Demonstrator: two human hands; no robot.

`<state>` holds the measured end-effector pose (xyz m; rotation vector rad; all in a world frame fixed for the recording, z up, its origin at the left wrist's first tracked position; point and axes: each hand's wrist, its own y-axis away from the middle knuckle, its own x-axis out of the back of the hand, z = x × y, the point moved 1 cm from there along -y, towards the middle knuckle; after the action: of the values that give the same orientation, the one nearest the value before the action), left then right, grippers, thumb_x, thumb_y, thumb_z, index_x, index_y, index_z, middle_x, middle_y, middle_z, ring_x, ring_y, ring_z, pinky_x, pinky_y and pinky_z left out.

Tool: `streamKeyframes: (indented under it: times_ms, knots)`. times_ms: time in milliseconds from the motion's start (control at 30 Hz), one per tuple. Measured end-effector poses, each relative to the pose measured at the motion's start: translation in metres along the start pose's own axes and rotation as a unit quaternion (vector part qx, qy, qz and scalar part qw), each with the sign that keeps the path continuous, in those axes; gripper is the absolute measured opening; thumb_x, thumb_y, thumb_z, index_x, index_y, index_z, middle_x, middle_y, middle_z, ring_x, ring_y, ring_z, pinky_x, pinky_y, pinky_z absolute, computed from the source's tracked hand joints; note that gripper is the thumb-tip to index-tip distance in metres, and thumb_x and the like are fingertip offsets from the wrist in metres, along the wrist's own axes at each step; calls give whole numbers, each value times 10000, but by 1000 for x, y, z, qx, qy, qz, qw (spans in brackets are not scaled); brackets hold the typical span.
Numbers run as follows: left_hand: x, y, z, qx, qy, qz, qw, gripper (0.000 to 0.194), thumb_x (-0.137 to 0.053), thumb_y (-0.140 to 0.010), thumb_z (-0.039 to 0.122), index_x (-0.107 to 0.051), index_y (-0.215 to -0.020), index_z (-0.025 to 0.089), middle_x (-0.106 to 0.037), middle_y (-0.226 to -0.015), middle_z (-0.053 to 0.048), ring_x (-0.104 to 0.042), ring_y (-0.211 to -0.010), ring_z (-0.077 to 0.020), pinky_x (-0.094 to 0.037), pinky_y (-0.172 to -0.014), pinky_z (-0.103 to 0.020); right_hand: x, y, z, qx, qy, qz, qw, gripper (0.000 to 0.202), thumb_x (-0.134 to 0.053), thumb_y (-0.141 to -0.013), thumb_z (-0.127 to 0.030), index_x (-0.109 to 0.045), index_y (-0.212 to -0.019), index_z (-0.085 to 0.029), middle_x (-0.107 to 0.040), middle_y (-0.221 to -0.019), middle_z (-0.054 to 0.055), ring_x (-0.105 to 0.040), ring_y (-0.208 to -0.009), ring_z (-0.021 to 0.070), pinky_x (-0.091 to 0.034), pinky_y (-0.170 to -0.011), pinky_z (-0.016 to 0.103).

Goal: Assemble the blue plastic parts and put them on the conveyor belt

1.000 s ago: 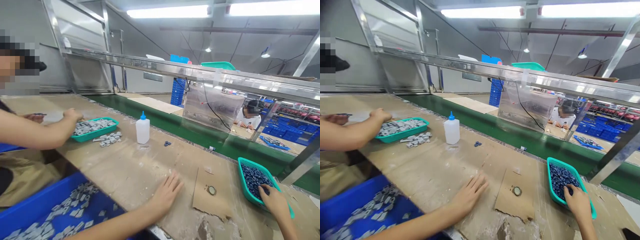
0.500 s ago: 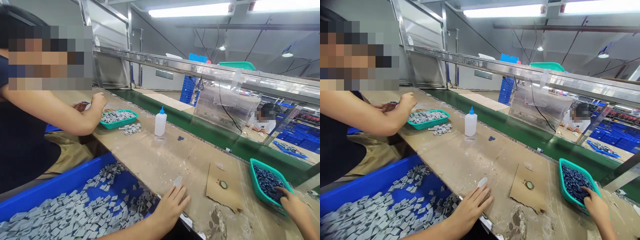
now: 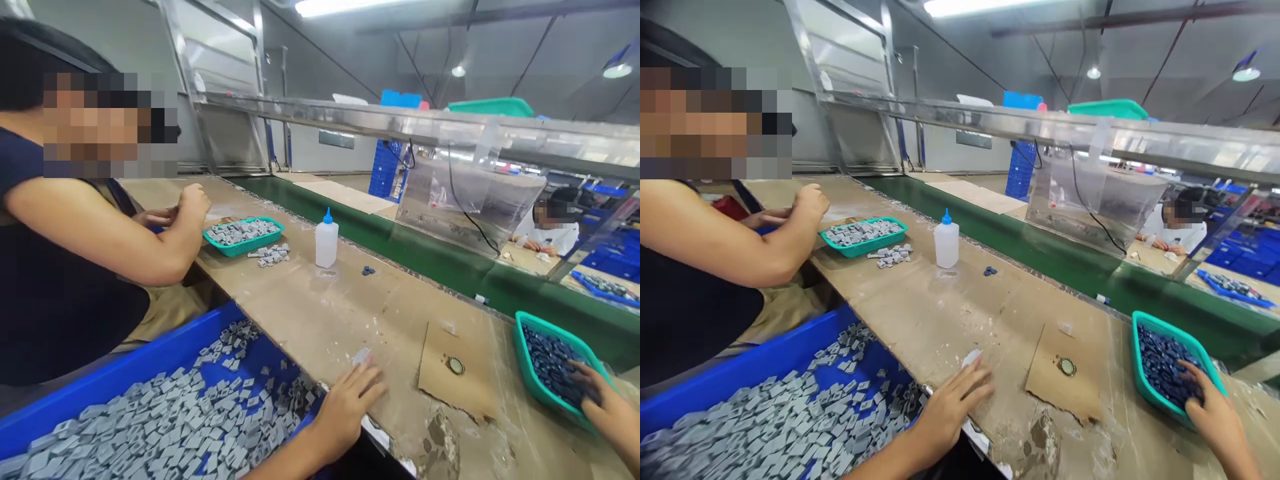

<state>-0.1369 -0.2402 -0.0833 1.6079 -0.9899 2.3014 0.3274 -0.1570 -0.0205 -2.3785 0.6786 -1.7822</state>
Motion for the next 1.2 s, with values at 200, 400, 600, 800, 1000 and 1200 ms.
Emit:
streamKeyframes:
  times_ms: [200,400,600,800,1000,1200]
  knots:
    - [-8,-1,1,46,-53,72,995,622,-304,-668,-28,-522,-1174,261,-396,-1355,-10,-208,-1321,-230,-293,-1039,-427,5,5,-6,-68,-52,-40,996,589,-393,-538,-377,-476,-1092,-193,-628,-916,88,-601,-813,307,-483,-705,409]
    - [-9,-2,4,67,-51,79,993,580,-271,-694,-29,-563,-1117,239,-459,-1304,-4,-241,-1309,-196,-278,-1052,-397,3,2,-4,-41,56,-35,997,616,-315,-605,-432,-549,-1091,-133,-594,-818,106,-586,-754,305,-477,-651,401]
    - [-5,-4,8,107,-86,61,989,589,-267,-701,-45,-514,-1165,221,-452,-1305,-38,-234,-1312,-236,-371,-984,-417,3,-1,-7,-17,77,-69,995,590,-264,-597,-406,-600,-997,-133,-577,-863,130,-579,-733,296,-468,-597,394]
    - [0,-10,9,114,-73,65,989,497,-291,-766,-10,-432,-1197,192,-467,-1242,-86,-282,-1279,-254,-408,-959,-427,3,4,-6,10,69,-43,997,522,-264,-614,-394,-606,-934,-161,-591,-874,120,-578,-748,296,-466,-605,393]
    - [7,-22,6,138,-68,92,984,211,-360,-817,86,-495,-959,165,-499,-961,-91,-449,-1030,-237,-445,-854,-402,6,9,-8,1,84,-25,996,489,-283,-633,-390,-605,-930,-172,-565,-802,104,-556,-672,279,-435,-526,367]
    - [20,-7,10,160,-70,101,979,89,-411,-804,113,-426,-735,168,-485,-698,-12,-440,-702,-157,-351,-656,-301,0,7,1,16,101,-20,995,458,-290,-647,-383,-611,-913,-193,-555,-778,82,-547,-675,260,-427,-531,342]
